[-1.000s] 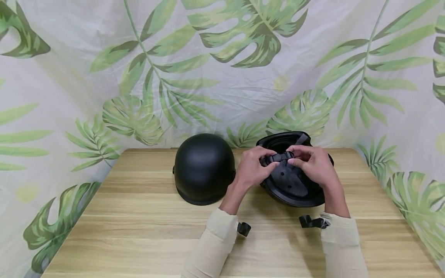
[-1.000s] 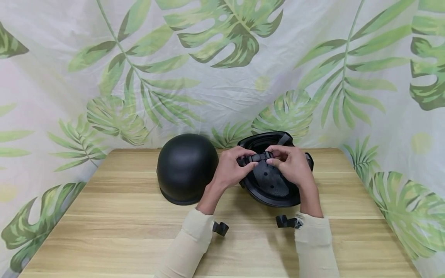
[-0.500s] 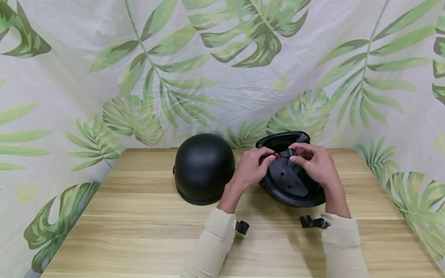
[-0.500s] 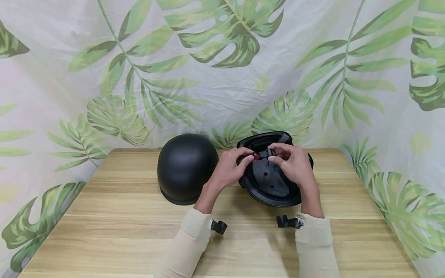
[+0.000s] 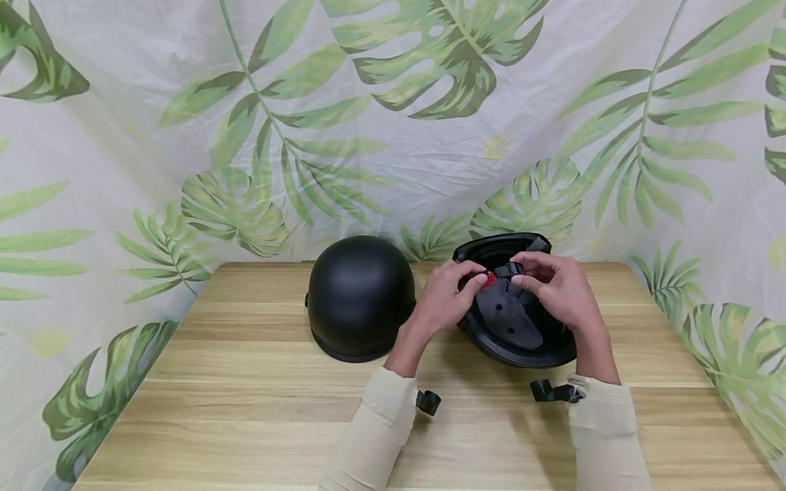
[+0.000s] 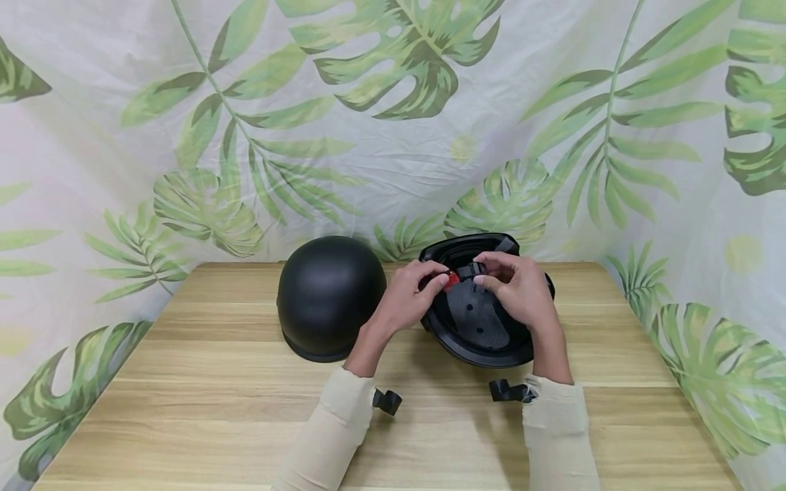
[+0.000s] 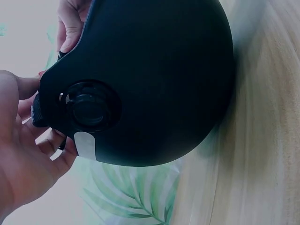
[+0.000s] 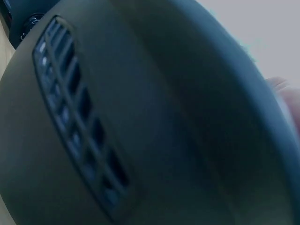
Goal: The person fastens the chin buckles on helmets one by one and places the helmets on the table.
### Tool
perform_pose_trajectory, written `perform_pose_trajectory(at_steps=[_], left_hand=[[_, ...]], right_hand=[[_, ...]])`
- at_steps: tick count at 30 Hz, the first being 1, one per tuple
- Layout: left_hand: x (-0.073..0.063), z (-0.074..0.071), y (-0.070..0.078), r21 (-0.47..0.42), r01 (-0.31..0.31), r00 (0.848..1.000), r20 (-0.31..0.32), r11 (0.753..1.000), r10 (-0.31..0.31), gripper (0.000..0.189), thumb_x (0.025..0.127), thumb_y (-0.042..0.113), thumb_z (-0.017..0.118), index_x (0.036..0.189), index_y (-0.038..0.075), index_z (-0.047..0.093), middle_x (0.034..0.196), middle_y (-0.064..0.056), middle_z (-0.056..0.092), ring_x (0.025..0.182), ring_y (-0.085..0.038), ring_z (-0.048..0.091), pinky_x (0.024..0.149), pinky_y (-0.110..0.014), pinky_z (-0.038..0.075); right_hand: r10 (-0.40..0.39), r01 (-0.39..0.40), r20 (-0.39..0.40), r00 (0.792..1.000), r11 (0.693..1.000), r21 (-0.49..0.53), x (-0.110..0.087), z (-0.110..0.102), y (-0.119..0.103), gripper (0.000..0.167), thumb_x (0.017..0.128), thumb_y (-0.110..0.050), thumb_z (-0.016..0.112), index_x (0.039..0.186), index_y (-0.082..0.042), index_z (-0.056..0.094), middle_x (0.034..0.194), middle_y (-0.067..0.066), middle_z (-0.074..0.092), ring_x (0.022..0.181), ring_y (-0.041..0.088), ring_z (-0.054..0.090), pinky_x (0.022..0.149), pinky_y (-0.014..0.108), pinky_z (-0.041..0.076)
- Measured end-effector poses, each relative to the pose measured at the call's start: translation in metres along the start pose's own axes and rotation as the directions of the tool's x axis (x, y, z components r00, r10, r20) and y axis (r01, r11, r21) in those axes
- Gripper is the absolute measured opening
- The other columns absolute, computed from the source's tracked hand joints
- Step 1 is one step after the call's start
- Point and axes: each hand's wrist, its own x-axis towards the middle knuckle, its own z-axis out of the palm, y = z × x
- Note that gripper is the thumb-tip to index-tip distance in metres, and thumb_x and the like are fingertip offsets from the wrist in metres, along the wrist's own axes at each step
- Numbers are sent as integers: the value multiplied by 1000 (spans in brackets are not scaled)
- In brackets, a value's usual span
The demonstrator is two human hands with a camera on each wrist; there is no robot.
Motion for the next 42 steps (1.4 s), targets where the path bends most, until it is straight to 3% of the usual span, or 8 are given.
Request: perform_pose_trajectory(at_steps=[6, 15, 18, 22, 26, 31, 35, 42], left_hand=[[1, 2, 0, -21, -50, 999, -21, 999, 49, 29, 99, 23, 79, 125, 9, 77, 121, -8, 77, 116, -25, 68, 107, -43, 55], [-1, 5, 3, -40, -39, 991, -129, 998, 34, 31, 93, 19, 87, 112, 8, 65, 111, -8, 77, 110, -24, 75, 98, -38, 60], [-1, 3, 5, -73, -64, 970, -239, 995, 45, 34, 91, 19, 89, 109, 7, 63, 107, -10, 78, 106, -24, 77, 96, -40, 62], [0, 0, 7, -103, -136, 920, -382, 985, 87, 35, 86, 17, 93, 100, 5, 64, 98, -12, 77, 97, -25, 78, 91, -38, 64], [1, 0, 7, -133, -165, 887, -452, 977, 89, 32, 85, 12, 92, 88, 6, 61, 91, -11, 78, 89, -25, 78, 86, -38, 65], [2, 1, 4, -157, -136, 905, -420, 978, 58, 27, 89, 8, 88, 87, 6, 62, 89, -13, 77, 81, -24, 74, 79, -45, 64], [3, 2, 4, -153, -112, 925, -376, 982, 47, 22, 91, 9, 85, 92, 5, 63, 92, -12, 78, 81, -22, 74, 80, -39, 64], [1, 2, 4, -156, -95, 941, -335, 983, 38, 20, 93, 14, 85, 99, 5, 68, 95, -12, 77, 86, -24, 73, 83, -33, 63]], right_hand=[[13, -13, -9, 1000, 1000, -14, -2, -1, 0, 27, 97, -10, 80, 124, -5, 77, 104, 18, 78, 79, 6, 68, 66, 20, 51], [18, -18, -18, 1000, 1000, -3, -2, -3, -2, 29, 97, -10, 80, 125, -5, 77, 106, 19, 77, 79, 2, 66, 64, 20, 53], [11, -10, -40, 999, 1000, 21, -2, -4, -4, 28, 98, -10, 80, 125, -5, 77, 104, 18, 76, 78, 2, 66, 65, 19, 53], [-12, 15, -64, 998, 999, 45, -2, -3, -7, 27, 97, -9, 81, 124, -6, 78, 102, 16, 75, 78, 1, 67, 64, 19, 53], [-22, 26, -70, 997, 998, 62, -1, -2, -8, 27, 96, -8, 82, 123, -6, 78, 99, 13, 75, 76, 1, 67, 57, 22, 52], [-20, 25, -75, 997, 997, 68, -1, -1, -7, 28, 96, -9, 82, 123, -6, 78, 95, 5, 74, 75, 1, 66, 56, 22, 51], [-17, 25, -83, 996, 996, 88, -1, -1, -6, 29, 95, -8, 82, 124, -5, 78, 92, -7, 73, 76, 0, 67, 56, 22, 51], [-15, 25, -84, 996, 993, 113, -1, -1, -8, 29, 95, -8, 82, 123, -4, 78, 89, -18, 71, 77, 0, 68, 58, 21, 51]])
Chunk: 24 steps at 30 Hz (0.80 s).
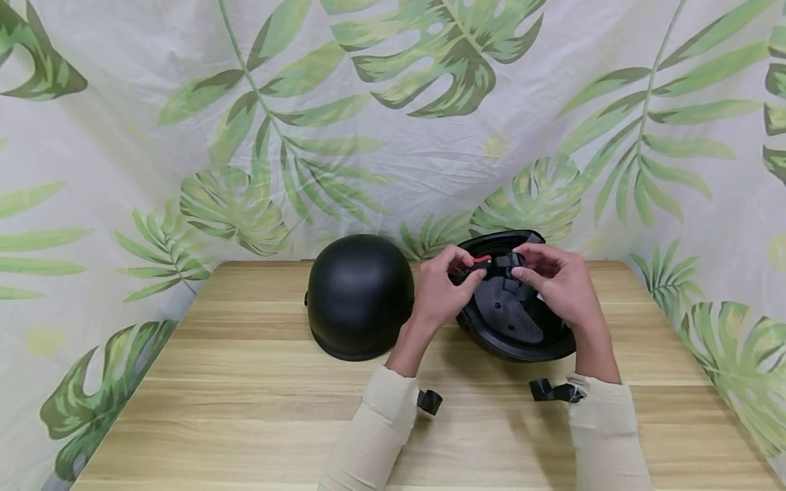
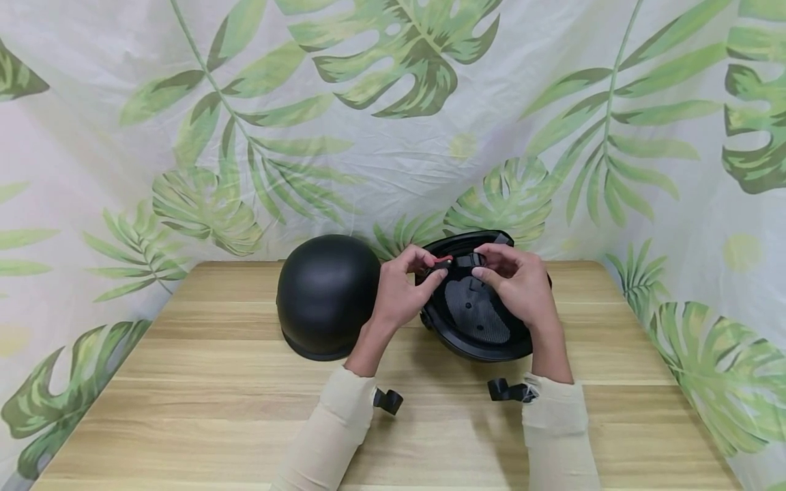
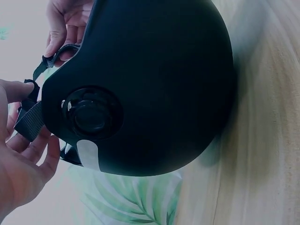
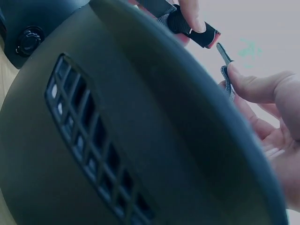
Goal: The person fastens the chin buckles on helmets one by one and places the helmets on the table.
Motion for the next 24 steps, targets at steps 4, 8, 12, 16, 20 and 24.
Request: perform_pose_trajectory(at_steps=[4, 8, 12, 16, 20, 24], left_hand=[[0, 0, 0, -1, 4, 999, 33, 1000, -4, 19, 95, 16, 83, 102, 5, 69, 99, -12, 78, 90, -25, 73, 86, -33, 62], [0, 0, 0, -17, 1, 998, 60, 1000, 0, 15, 96, 16, 81, 101, 6, 71, 100, -11, 77, 90, -24, 72, 85, -29, 60], [0, 0, -3, -15, -43, 996, 78, 999, 44, 13, 95, 13, 82, 98, 6, 72, 100, -10, 76, 86, -22, 71, 82, -27, 60], [0, -2, -3, 5, -103, 991, 88, 995, 102, 14, 93, 11, 85, 95, 6, 72, 101, -11, 76, 87, -22, 71, 81, -31, 61], [0, -3, -2, 48, -105, 989, 107, 993, 99, 19, 91, 12, 87, 101, 6, 72, 103, -10, 77, 92, -22, 73, 84, -31, 61], [0, -2, 0, 73, -77, 990, 127, 994, 67, 26, 91, 14, 87, 113, 6, 74, 107, -10, 78, 97, -23, 74, 86, -28, 60]], right_hand=[[8, -8, 12, 1000, 1000, -13, 0, 0, -1, 28, 96, -9, 82, 123, -5, 78, 90, -14, 71, 76, 1, 67, 59, 21, 50], [28, -27, 24, 999, 999, -31, 0, -1, 1, 28, 97, -12, 81, 124, -5, 78, 92, -8, 71, 77, 2, 67, 61, 21, 51], [45, -44, 25, 999, 999, -32, -1, -3, 3, 29, 98, -13, 81, 126, -5, 77, 94, -11, 71, 80, 1, 68, 70, 17, 54], [39, -38, 30, 999, 998, -41, -2, -3, 2, 28, 96, -11, 82, 123, -4, 78, 94, -5, 74, 78, 1, 68, 67, 17, 54], [21, -17, 59, 998, 998, -56, -1, -1, 1, 27, 97, -10, 81, 122, -3, 78, 97, 13, 76, 75, 4, 66, 63, 21, 51], [20, -15, 70, 997, 998, -62, -1, 0, 1, 27, 97, -9, 80, 123, -3, 78, 100, 20, 75, 76, 4, 65, 64, 21, 51]])
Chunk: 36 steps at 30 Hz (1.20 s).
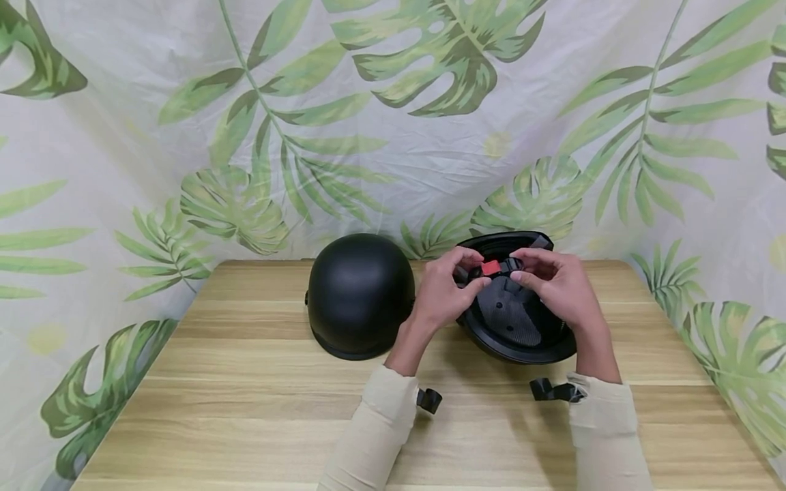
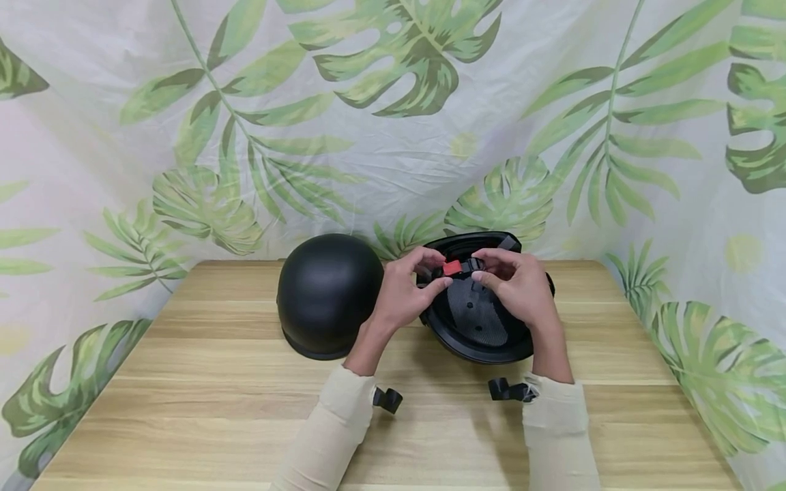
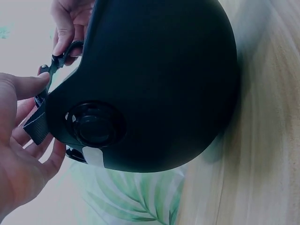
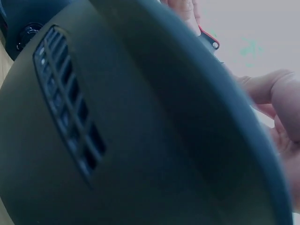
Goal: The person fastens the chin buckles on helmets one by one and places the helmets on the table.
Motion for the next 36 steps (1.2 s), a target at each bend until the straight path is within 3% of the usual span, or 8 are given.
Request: perform_pose_trajectory(at_steps=[7, 14, 19, 25, 36], left_hand=[[0, 5, 2, -33, -4, 1000, -8, 999, 4, 25, 91, 13, 87, 112, 3, 78, 105, -11, 81, 92, -23, 74, 84, -33, 62], [-1, 10, 1, -25, 27, 1000, 17, 999, -26, 24, 93, 16, 86, 112, 4, 78, 104, -10, 80, 91, -21, 73, 83, -32, 62], [-1, 13, 1, 77, 42, 999, 31, 996, -44, 25, 94, 19, 86, 114, 6, 78, 107, -7, 81, 95, -20, 74, 86, -31, 61], [-3, 19, 3, 223, 60, 993, 88, 973, -82, 22, 96, 21, 83, 115, 11, 80, 110, -2, 80, 101, -18, 72, 90, -32, 59], [-4, 17, 4, 324, 143, 962, 176, 935, -208, 21, 96, 23, 83, 116, 16, 82, 111, -2, 80, 98, -21, 70, 88, -34, 58]], right_hand=[[23, -23, 2, 1000, 1000, -15, -2, 0, 1, 25, 96, -6, 80, 121, -2, 79, 101, 20, 76, 75, 4, 67, 64, 21, 51], [38, -40, 78, 996, 999, 23, 1, 7, 2, 28, 96, -6, 80, 124, -2, 78, 109, 23, 78, 82, 2, 71, 70, 20, 56], [56, -50, 104, 993, 997, -59, 3, 7, 5, 29, 98, -9, 79, 126, -4, 76, 112, 19, 78, 90, 9, 71, 78, 16, 56], [82, -61, 150, 985, 988, -140, 2, 2, 9, 31, 99, -12, 79, 128, -4, 75, 113, 19, 78, 99, 24, 74, 79, 18, 55], [93, -34, 250, 964, 972, -231, 7, 6, 19, 28, 99, -11, 78, 127, -5, 75, 110, 18, 79, 100, 31, 76, 82, 32, 57]])
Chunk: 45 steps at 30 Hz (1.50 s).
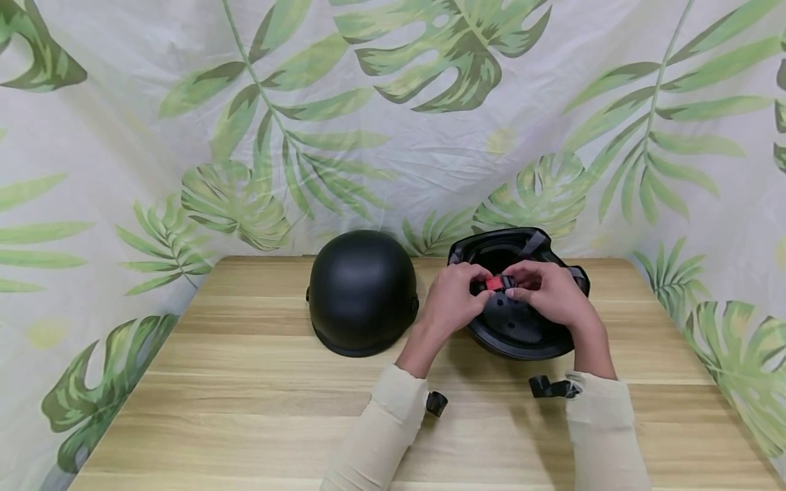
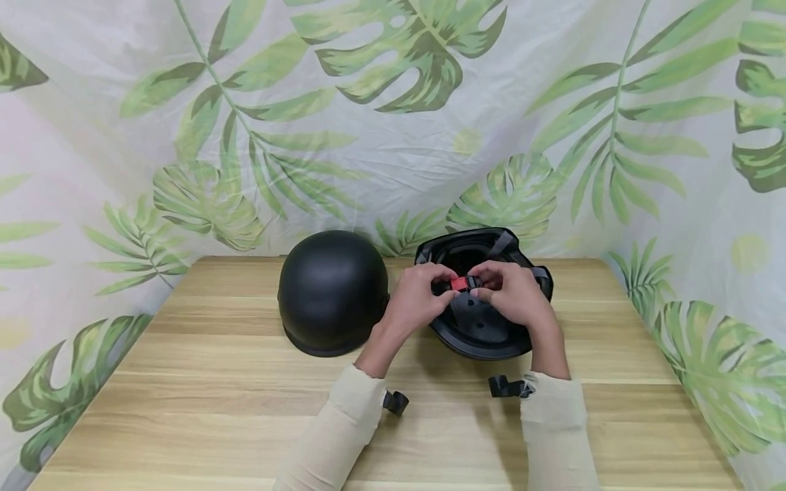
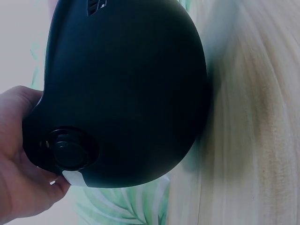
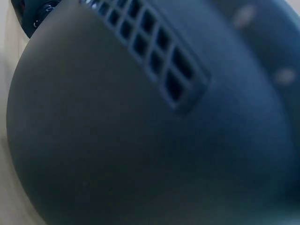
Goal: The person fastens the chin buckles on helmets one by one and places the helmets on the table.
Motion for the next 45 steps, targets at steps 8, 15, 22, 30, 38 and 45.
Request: perform_pose_trajectory(at_steps=[8, 15, 22, 30, 38, 45], left_hand=[[0, 1, -2, 100, 0, 1000, 21, 995, -2, 18, 96, 27, 83, 113, 21, 84, 107, 1, 82, 96, -22, 69, 94, -40, 54], [1, 3, -3, 164, 31, 998, 40, 986, -38, 18, 95, 31, 84, 112, 24, 85, 107, 5, 82, 102, -21, 67, 95, -43, 46], [1, 4, -5, 178, 22, 999, 31, 984, -28, 18, 94, 31, 86, 110, 24, 86, 106, 5, 83, 100, -20, 66, 93, -43, 43], [0, 2, -7, 155, 13, 998, 65, 988, -23, 19, 96, 34, 84, 112, 23, 85, 110, 5, 82, 103, -21, 66, 94, -44, 42], [3, -4, -18, -52, -52, 997, 46, 997, 55, 25, 101, 31, 78, 120, 15, 82, 121, -2, 79, 117, -21, 71, 109, -43, 52], [2, -13, -22, -171, -98, 995, -13, 980, 98, 28, 100, 27, 79, 123, 11, 79, 129, -7, 72, 125, -27, 67, 110, -42, 56]], right_hand=[[5, -4, 51, 999, 1000, -25, 2, 6, 2, 26, 98, -12, 79, 123, -5, 76, 106, 15, 81, 98, 28, 77, 83, 38, 59], [3, 3, 87, 996, 997, -71, 5, 11, 1, 25, 97, -10, 80, 120, -4, 75, 103, 13, 81, 96, 27, 77, 89, 51, 60], [11, -3, 86, 996, 996, -89, 6, 13, 0, 24, 96, -9, 80, 120, -4, 75, 101, 11, 80, 93, 25, 75, 90, 53, 58], [6, 3, 96, 995, 995, -97, 5, 14, 0, 25, 98, -10, 78, 122, -3, 75, 105, 13, 79, 94, 24, 75, 86, 49, 60], [-2, 3, 20, 1000, 997, -80, -4, -2, -8, 34, 102, -13, 75, 132, 1, 71, 126, 25, 75, 105, 36, 77, 92, 54, 61], [28, -33, -159, 987, 999, -30, -24, -33, -11, 46, 105, -20, 72, 143, 3, 63, 135, 30, 68, 117, 48, 70, 99, 62, 56]])
